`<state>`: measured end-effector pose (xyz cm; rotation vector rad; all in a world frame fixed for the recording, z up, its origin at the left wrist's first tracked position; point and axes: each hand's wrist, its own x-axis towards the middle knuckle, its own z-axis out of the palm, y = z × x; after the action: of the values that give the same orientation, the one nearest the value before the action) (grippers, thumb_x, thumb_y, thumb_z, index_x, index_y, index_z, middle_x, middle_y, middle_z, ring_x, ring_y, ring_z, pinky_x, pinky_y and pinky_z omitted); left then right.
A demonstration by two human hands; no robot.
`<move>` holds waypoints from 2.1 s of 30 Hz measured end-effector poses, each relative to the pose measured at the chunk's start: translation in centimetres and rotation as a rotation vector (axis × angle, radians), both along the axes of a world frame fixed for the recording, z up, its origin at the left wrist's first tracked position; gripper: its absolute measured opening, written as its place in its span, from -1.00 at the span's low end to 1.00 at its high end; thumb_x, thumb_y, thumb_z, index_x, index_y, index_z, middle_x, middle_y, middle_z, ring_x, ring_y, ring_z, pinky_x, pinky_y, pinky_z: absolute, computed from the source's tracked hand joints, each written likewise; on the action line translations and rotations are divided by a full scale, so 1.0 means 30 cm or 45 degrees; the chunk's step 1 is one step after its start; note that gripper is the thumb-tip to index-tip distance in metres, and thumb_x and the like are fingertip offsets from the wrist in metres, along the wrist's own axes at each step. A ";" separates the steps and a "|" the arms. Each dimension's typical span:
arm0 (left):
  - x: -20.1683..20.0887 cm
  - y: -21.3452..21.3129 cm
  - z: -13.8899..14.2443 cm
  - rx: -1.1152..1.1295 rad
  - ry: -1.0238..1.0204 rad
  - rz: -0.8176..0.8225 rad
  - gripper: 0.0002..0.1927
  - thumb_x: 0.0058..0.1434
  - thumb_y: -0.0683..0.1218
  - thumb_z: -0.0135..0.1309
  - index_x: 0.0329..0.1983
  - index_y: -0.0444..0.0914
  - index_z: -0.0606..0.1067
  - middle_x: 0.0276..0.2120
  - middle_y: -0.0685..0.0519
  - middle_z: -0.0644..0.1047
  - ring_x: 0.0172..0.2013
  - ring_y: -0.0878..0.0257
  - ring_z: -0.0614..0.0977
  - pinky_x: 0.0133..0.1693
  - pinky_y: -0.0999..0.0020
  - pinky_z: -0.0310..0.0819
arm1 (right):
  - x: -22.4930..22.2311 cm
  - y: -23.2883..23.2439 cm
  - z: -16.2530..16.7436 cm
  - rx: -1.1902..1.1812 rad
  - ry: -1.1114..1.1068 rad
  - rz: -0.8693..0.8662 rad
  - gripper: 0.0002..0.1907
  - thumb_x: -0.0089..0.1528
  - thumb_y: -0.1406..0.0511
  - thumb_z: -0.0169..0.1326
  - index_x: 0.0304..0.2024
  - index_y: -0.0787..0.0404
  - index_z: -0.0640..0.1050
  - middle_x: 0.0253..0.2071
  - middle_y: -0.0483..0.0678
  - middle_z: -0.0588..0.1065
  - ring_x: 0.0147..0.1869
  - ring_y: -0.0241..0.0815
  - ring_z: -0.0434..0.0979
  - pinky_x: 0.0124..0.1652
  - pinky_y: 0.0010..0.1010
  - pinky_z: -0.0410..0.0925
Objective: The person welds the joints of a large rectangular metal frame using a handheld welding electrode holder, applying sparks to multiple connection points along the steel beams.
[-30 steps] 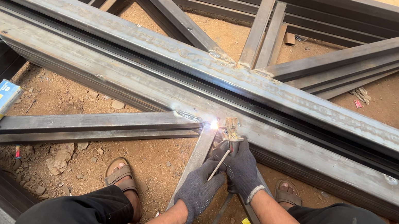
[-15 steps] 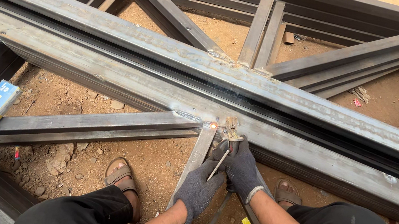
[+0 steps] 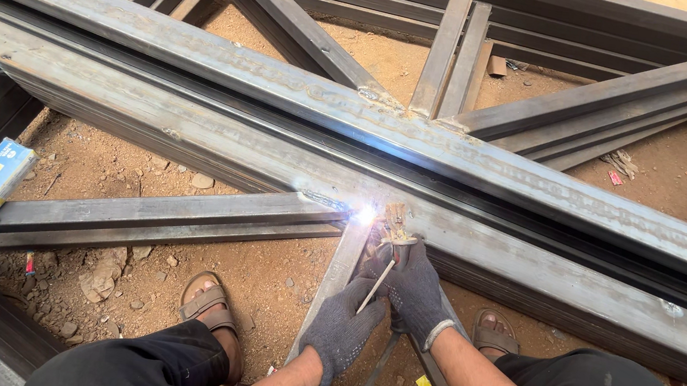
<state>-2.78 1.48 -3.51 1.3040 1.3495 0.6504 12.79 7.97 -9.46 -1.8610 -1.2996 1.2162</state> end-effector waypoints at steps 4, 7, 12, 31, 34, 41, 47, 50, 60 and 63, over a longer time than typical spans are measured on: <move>-0.001 -0.005 0.019 0.020 -0.034 0.013 -0.61 0.26 -0.01 0.02 0.10 -0.25 0.51 -0.02 -0.08 0.62 0.03 0.09 0.65 0.08 0.25 0.46 | 0.009 -0.010 -0.013 0.432 -0.154 0.173 -0.52 0.14 0.17 0.27 0.04 0.17 0.44 -0.11 0.03 0.58 -0.07 -0.10 0.66 -0.11 -0.26 0.53; 0.002 -0.003 0.023 0.000 -0.061 0.037 -0.59 0.25 0.00 0.03 0.11 -0.27 0.51 -0.02 -0.08 0.63 0.02 0.09 0.66 0.07 0.26 0.47 | 0.015 -0.025 0.006 0.911 -0.435 0.291 -0.56 0.15 0.25 0.29 0.05 0.09 0.47 -0.10 -0.02 0.56 -0.02 -0.09 0.60 -0.02 -0.29 0.49; 0.001 0.002 0.010 0.021 -0.098 0.055 -0.56 0.23 0.01 0.04 0.13 -0.27 0.51 -0.02 -0.11 0.64 0.02 0.07 0.66 0.07 0.26 0.47 | -0.022 -0.017 0.058 0.111 0.066 -0.111 -0.31 -0.05 0.12 0.37 0.06 0.24 0.46 -0.16 0.09 0.60 -0.12 -0.06 0.63 -0.16 -0.23 0.50; 0.007 0.003 -0.042 -0.045 -0.043 0.042 -0.54 0.25 0.02 0.04 0.18 -0.24 0.49 0.07 -0.09 0.61 0.09 0.09 0.63 0.13 0.28 0.43 | -0.003 -0.001 0.025 0.019 -0.032 -0.006 -0.21 -0.01 0.06 0.38 0.13 0.29 0.39 -0.06 0.18 0.59 -0.04 -0.03 0.67 -0.09 -0.31 0.50; 0.007 0.007 -0.032 -0.118 -0.038 0.030 -0.51 0.26 0.03 0.02 0.24 -0.21 0.46 0.11 -0.07 0.59 0.13 0.11 0.60 0.17 0.30 0.40 | -0.004 0.002 0.022 0.000 0.023 -0.002 -0.19 -0.02 0.05 0.37 0.14 0.29 0.36 -0.07 0.16 0.58 -0.06 -0.07 0.67 -0.12 -0.32 0.53; 0.002 0.007 0.020 -0.077 -0.057 0.022 -0.54 0.26 0.04 0.04 0.18 -0.24 0.49 0.08 -0.08 0.61 0.11 0.11 0.62 0.16 0.30 0.41 | -0.020 0.002 0.067 -0.018 0.042 -0.027 -0.24 -0.01 0.07 0.36 0.10 0.30 0.36 -0.12 0.12 0.58 -0.12 -0.10 0.67 -0.19 -0.27 0.54; 0.004 0.009 0.027 -0.202 -0.097 0.080 -0.57 0.26 0.06 0.02 0.15 -0.19 0.52 0.01 -0.08 0.64 0.04 0.09 0.65 0.10 0.26 0.46 | -0.049 -0.034 0.134 0.120 0.119 -0.151 -0.37 0.01 0.12 0.33 0.03 0.28 0.45 -0.17 0.10 0.58 -0.17 -0.10 0.61 -0.20 -0.27 0.49; 0.005 0.012 0.008 -0.036 -0.062 0.039 -0.57 0.25 0.04 0.05 0.14 -0.22 0.52 0.00 -0.08 0.64 0.04 0.09 0.66 0.10 0.26 0.46 | -0.047 -0.033 0.133 0.089 0.119 -0.153 -0.37 0.00 0.11 0.33 0.03 0.25 0.46 -0.17 0.09 0.60 -0.15 -0.09 0.63 -0.19 -0.27 0.49; 0.005 0.007 -0.008 -0.041 -0.059 0.034 -0.55 0.25 0.02 0.02 0.16 -0.23 0.51 0.05 -0.08 0.63 0.07 0.09 0.65 0.12 0.28 0.45 | -0.010 -0.002 0.016 0.108 0.071 -0.065 -0.19 -0.04 0.09 0.38 0.16 0.30 0.41 -0.10 0.14 0.61 -0.08 -0.06 0.67 -0.14 -0.29 0.51; 0.009 0.009 -0.008 -0.166 0.003 0.014 -0.53 0.27 0.05 0.02 0.21 -0.18 0.48 0.12 -0.05 0.58 0.14 0.12 0.60 0.18 0.30 0.40 | -0.005 0.005 0.004 -0.001 0.128 -0.053 -0.15 -0.04 0.09 0.40 0.18 0.32 0.38 -0.07 0.16 0.59 -0.08 -0.08 0.68 -0.15 -0.31 0.54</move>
<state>-2.51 1.75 -3.74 1.1939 1.3785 0.5593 12.65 8.11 -9.35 -1.7945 -1.2009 1.2711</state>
